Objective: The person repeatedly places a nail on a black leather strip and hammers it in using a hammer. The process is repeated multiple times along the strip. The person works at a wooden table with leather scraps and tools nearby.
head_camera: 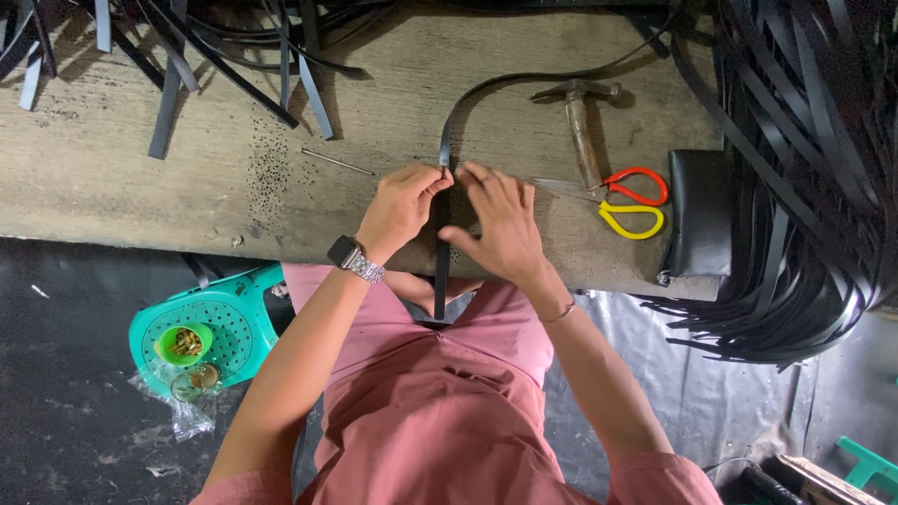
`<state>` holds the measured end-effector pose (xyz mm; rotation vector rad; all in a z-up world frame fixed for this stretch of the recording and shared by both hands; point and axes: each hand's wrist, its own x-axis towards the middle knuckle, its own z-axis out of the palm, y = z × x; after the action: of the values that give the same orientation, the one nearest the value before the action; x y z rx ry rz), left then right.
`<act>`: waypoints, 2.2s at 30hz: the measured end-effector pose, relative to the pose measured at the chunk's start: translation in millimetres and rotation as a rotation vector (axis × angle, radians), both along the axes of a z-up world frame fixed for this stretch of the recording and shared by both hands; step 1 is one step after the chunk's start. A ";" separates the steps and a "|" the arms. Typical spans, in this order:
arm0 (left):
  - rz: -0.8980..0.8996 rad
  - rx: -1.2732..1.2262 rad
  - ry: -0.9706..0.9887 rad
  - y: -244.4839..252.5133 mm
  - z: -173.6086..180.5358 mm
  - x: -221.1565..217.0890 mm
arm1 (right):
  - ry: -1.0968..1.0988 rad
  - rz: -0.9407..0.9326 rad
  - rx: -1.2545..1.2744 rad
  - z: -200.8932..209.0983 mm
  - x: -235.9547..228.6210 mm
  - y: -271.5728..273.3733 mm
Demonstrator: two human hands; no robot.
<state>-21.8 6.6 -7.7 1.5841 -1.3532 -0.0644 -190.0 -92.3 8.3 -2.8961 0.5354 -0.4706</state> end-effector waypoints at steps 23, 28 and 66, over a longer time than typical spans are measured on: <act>-0.065 -0.001 -0.017 2.1 -21.2 0.4 | -0.208 -0.317 0.160 91.1 -55.4 -33.2; -0.061 -0.008 -0.066 1.4 -34.9 1.7 | -0.098 -0.342 0.228 94.0 -47.5 9.6; -0.280 0.107 0.123 5.7 -8.9 11.2 | -0.129 -0.307 0.166 135.7 -62.1 5.4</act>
<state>-10.6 12.3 -16.6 1.4425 -1.4855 -0.4043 -252.1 -86.9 144.0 -2.6135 0.9549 -0.6166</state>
